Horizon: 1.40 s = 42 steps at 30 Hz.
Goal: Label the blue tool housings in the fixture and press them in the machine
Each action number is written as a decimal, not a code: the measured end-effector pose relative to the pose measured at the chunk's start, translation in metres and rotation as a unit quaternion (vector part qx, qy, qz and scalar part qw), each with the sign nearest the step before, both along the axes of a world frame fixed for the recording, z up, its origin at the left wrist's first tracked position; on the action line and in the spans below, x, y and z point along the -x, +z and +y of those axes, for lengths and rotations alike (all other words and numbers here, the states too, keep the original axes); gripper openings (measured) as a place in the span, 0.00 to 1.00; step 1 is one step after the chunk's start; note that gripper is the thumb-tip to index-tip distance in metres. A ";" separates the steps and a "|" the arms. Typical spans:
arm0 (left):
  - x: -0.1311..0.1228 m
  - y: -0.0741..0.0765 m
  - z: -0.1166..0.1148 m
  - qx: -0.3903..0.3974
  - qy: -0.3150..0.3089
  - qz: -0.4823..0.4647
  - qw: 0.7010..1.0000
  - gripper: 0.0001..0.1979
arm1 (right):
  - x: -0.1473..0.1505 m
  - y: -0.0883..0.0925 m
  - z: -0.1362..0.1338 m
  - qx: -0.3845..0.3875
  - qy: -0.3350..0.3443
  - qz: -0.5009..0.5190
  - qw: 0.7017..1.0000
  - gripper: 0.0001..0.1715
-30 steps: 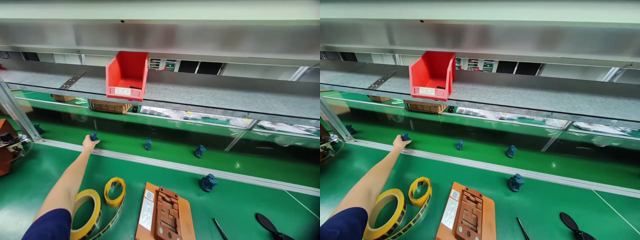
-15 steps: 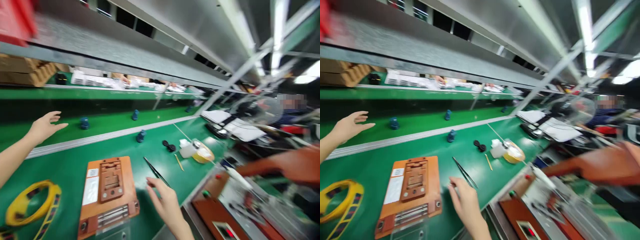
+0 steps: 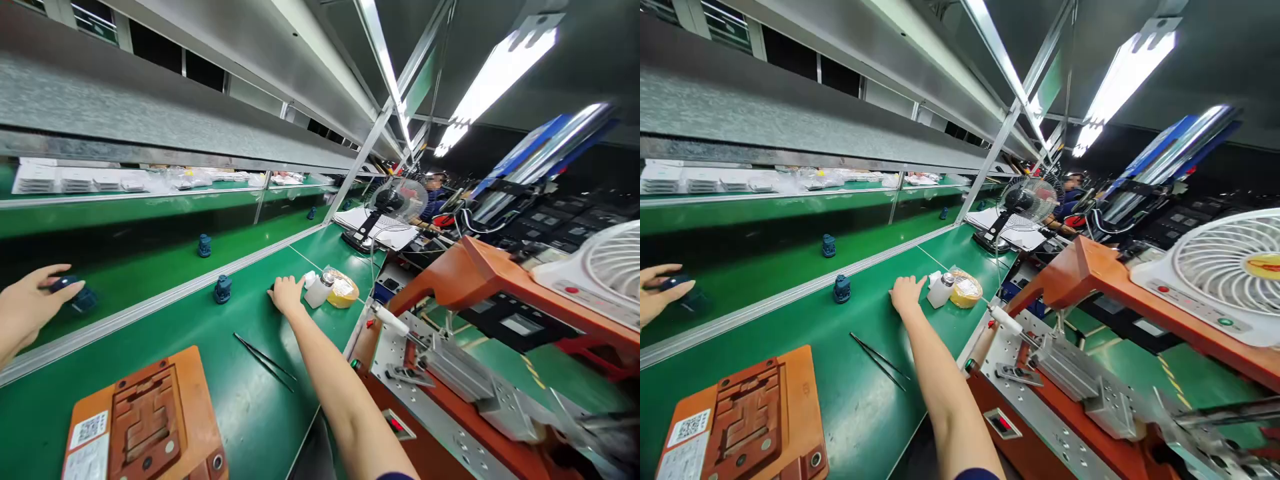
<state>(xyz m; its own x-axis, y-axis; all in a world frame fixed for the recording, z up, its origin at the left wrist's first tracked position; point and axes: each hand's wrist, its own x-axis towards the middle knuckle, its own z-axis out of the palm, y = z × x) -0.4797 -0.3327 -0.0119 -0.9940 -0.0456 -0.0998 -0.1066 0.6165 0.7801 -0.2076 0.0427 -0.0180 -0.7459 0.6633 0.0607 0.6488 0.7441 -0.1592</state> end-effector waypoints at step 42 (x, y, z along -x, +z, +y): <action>-0.331 0.049 -0.026 -0.539 -0.056 -0.189 0.819 0.16 | -0.130 0.042 -0.214 0.316 0.445 0.416 0.727 0.29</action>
